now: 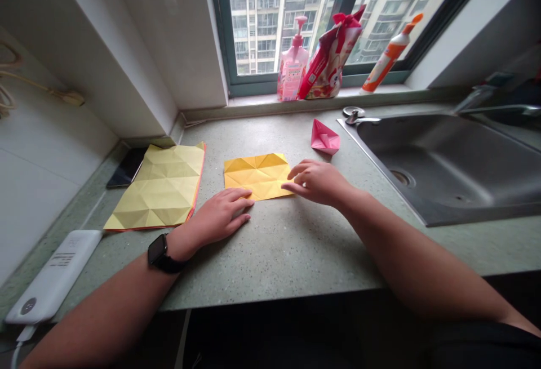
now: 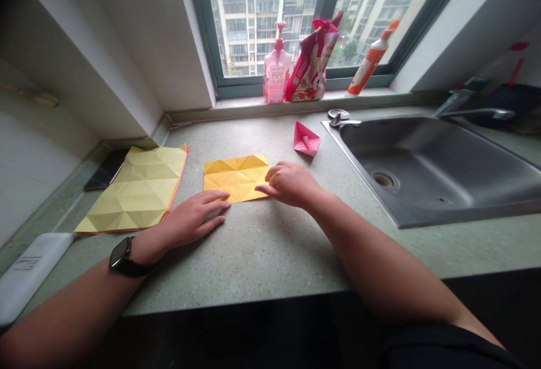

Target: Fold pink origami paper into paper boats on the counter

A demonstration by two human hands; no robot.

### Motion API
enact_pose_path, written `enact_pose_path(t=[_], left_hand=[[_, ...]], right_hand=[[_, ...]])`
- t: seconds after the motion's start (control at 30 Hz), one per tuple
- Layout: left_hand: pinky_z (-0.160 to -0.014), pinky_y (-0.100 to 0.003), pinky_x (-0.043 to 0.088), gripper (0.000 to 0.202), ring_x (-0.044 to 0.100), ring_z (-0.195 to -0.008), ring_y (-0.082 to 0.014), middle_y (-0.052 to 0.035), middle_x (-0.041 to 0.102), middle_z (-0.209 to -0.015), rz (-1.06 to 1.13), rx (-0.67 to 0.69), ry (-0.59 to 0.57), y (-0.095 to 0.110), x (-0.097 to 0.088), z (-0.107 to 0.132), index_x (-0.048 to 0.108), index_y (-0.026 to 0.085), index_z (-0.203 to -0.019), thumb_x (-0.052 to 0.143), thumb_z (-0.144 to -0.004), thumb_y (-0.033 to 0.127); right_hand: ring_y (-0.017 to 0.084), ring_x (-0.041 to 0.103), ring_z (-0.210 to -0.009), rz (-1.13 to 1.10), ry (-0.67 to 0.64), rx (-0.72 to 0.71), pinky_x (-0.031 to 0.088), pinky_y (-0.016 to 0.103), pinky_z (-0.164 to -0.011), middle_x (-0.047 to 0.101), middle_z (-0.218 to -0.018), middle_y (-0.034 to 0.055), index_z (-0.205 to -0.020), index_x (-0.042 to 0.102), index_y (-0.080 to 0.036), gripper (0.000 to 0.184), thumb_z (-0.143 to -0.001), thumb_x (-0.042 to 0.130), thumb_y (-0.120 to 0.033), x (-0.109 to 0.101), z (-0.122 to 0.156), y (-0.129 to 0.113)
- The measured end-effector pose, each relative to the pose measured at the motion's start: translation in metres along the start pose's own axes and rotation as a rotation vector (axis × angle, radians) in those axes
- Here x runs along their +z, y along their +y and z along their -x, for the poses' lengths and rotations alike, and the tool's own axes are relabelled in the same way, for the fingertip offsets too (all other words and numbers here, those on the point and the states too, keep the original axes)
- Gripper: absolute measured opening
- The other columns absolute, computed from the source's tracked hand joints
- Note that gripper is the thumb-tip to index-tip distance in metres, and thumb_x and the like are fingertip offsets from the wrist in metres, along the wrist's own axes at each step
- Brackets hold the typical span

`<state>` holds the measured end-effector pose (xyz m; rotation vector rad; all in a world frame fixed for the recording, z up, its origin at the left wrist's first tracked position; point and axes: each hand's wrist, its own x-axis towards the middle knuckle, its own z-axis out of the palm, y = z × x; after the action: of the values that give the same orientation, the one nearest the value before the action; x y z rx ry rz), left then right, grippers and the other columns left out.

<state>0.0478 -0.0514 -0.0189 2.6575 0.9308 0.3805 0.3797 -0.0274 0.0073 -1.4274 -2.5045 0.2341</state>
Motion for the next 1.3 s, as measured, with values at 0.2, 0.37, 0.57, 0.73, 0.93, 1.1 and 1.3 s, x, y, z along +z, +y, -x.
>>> enact_pose_path(t=[0.2,0.37,0.57,0.73,0.93,1.1,1.3], left_hand=[[-0.131,-0.061,0.040,0.025,0.065,-0.135,-0.0298,-0.0125,0.071,-0.142,-0.044,-0.059,0.053,-0.010,-0.004,0.002,0.065,0.022,-0.130,0.059,-0.110,0.035],[-0.134,-0.067,0.033,0.042,0.062,-0.140,-0.0334,-0.0142,0.068,-0.144,-0.090,-0.102,0.083,-0.015,0.000,0.003,0.059,0.022,-0.142,0.066,-0.106,0.042],[-0.121,-0.060,0.050,0.042,0.065,-0.134,-0.0342,-0.0143,0.069,-0.141,-0.085,-0.025,0.159,-0.006,0.003,-0.005,0.065,0.022,-0.136,0.078,-0.100,0.039],[-0.098,-0.046,0.058,0.013,0.071,-0.110,-0.0275,-0.0103,0.076,-0.121,-0.094,0.061,0.169,-0.001,0.001,-0.011,0.073,0.021,-0.110,0.061,-0.109,0.027],[-0.084,-0.037,0.057,0.014,0.072,-0.096,-0.0242,-0.0085,0.077,-0.107,-0.096,-0.071,0.227,-0.008,0.001,-0.009,0.070,0.020,-0.104,0.057,-0.104,0.015],[-0.082,-0.036,0.057,0.016,0.073,-0.092,-0.0240,-0.0083,0.076,-0.104,-0.022,-0.190,0.328,-0.014,0.004,-0.007,0.065,0.021,-0.108,0.051,-0.105,0.015],[-0.089,-0.036,0.059,0.020,0.073,-0.096,-0.0220,-0.0068,0.074,-0.108,0.157,-0.121,0.304,-0.016,0.002,-0.002,0.062,0.022,-0.116,0.047,-0.105,0.015]], right_hand=[[0.029,0.072,-0.123,-0.094,0.122,-0.067,0.056,0.051,-0.110,0.080,-0.133,0.0091,-0.119,0.085,-0.029,0.022,-0.106,0.068,-0.033,0.029,-0.010,0.010],[0.028,0.066,-0.139,-0.076,0.052,-0.052,0.052,0.053,-0.121,0.074,-0.148,0.0069,-0.126,0.083,-0.032,0.038,-0.099,0.067,-0.011,0.044,-0.012,0.017],[0.029,0.072,-0.127,-0.090,0.005,-0.072,0.056,0.049,-0.114,0.079,-0.137,0.0059,-0.125,0.084,-0.032,0.055,-0.085,0.068,0.002,0.039,-0.010,0.014],[0.029,0.071,-0.121,-0.045,-0.033,-0.082,0.056,0.047,-0.109,0.078,-0.134,0.0080,-0.129,0.083,-0.031,0.054,-0.086,0.067,-0.002,0.033,-0.007,0.009],[0.034,0.068,-0.129,-0.075,-0.004,-0.113,0.054,0.052,-0.114,0.075,-0.138,0.0116,-0.141,0.078,-0.030,0.047,-0.097,0.079,-0.048,0.030,-0.004,0.009],[0.037,0.058,-0.148,-0.099,0.117,-0.290,0.049,0.061,-0.122,0.067,-0.157,0.0102,-0.146,0.072,-0.034,0.064,-0.086,0.092,-0.043,0.041,-0.005,0.016],[0.030,0.069,-0.134,-0.205,0.235,-0.326,0.057,0.053,-0.114,0.077,-0.143,0.0071,-0.138,0.077,-0.033,0.051,-0.090,0.082,-0.019,0.039,-0.011,0.027]])
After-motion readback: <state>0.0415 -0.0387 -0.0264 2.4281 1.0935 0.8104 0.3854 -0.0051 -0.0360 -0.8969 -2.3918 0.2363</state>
